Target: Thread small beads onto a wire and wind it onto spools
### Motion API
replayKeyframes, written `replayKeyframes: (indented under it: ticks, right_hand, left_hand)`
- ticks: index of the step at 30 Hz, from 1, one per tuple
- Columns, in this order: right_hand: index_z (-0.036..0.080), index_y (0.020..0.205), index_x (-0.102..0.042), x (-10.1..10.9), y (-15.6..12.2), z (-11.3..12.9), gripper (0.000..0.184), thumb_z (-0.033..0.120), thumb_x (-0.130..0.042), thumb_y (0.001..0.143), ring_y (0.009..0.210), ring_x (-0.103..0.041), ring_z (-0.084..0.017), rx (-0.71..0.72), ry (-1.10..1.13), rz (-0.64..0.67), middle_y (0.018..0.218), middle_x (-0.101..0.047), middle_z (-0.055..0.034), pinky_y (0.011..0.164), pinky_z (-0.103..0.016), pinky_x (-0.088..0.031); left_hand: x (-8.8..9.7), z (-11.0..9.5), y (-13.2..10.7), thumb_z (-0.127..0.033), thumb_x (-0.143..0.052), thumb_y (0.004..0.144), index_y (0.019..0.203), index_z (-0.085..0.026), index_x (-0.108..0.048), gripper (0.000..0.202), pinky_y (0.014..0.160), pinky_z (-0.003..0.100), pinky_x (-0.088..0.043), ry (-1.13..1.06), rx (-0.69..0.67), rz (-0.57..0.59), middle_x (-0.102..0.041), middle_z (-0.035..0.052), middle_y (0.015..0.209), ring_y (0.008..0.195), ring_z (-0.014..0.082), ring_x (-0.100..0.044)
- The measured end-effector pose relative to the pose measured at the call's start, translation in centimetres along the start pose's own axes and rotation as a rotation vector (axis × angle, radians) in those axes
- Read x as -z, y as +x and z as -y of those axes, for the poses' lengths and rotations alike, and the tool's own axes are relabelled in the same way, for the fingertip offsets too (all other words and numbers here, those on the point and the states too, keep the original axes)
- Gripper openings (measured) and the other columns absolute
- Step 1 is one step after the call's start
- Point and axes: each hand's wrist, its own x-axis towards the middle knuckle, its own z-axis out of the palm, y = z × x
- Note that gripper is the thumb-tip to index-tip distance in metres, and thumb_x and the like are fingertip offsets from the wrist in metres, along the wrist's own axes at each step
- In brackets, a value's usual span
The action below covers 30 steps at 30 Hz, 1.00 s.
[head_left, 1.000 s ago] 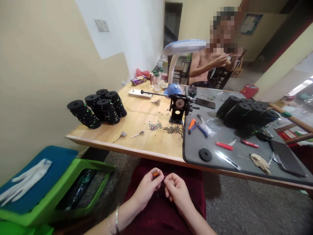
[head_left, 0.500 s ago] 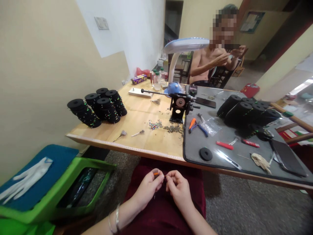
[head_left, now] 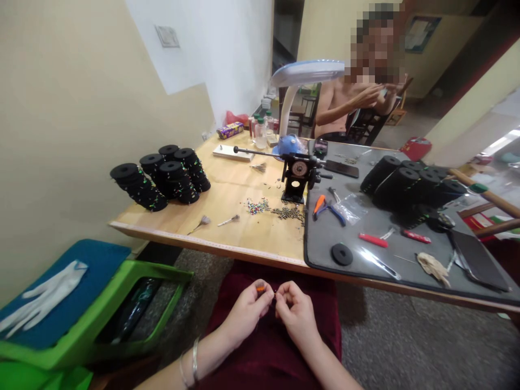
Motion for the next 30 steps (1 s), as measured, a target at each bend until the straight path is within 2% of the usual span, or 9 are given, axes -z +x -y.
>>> replayKeyframes:
  ticks: [12, 20, 24, 30]
  right_hand:
    - [0.020, 0.066, -0.049, 0.09, -0.04, 0.04, 0.013, 0.024, -0.052, 0.078, 0.040, -0.040, -0.009, -0.007, -0.013, 0.010, 0.045, -0.048, 0.0060, 0.043, -0.020, -0.030]
    - [0.020, 0.064, -0.049, 0.08, -0.10, 0.34, 0.011, 0.019, -0.053, 0.074, 0.041, -0.033, -0.008, 0.007, -0.013, 0.022, 0.045, -0.040, 0.0076, 0.042, -0.020, -0.027]
    - [0.020, 0.067, -0.049, 0.17, -0.10, 0.30, 0.013, 0.026, -0.052, 0.079, 0.040, -0.040, -0.009, -0.035, 0.083, 0.037, 0.045, -0.050, 0.0052, 0.041, -0.019, -0.032]
    - [0.020, 0.072, -0.050, 0.19, -0.11, 0.41, 0.021, 0.038, -0.051, 0.083, 0.036, -0.040, -0.008, -0.100, 0.185, 0.055, 0.046, -0.053, 0.0050, 0.037, -0.018, -0.030]
  left_hand:
    - [0.29, -0.27, -0.13, -0.036, -0.059, 0.079, 0.075, -0.017, -0.052, 0.020, 0.050, 0.021, -0.030, 0.159, -0.074, 0.041, -0.043, -0.0055, 0.061, 0.053, 0.0090, -0.036]
    - [0.23, 0.08, -0.04, -0.037, -0.055, 0.080, 0.070, -0.017, -0.048, 0.023, 0.048, 0.021, -0.030, 0.153, -0.044, 0.061, -0.042, -0.0062, 0.056, 0.049, 0.0086, -0.037]
    - [0.14, -0.07, 0.03, -0.043, -0.059, 0.078, 0.072, -0.017, -0.049, 0.028, 0.047, 0.021, -0.029, 0.059, -0.017, 0.063, -0.044, -0.0056, 0.061, 0.049, 0.0073, -0.038]
    - [-0.02, -0.54, -0.01, -0.043, -0.063, 0.075, 0.072, -0.017, -0.049, 0.030, 0.047, 0.021, -0.027, -0.039, 0.015, 0.055, -0.045, -0.0055, 0.062, 0.049, 0.0067, -0.037]
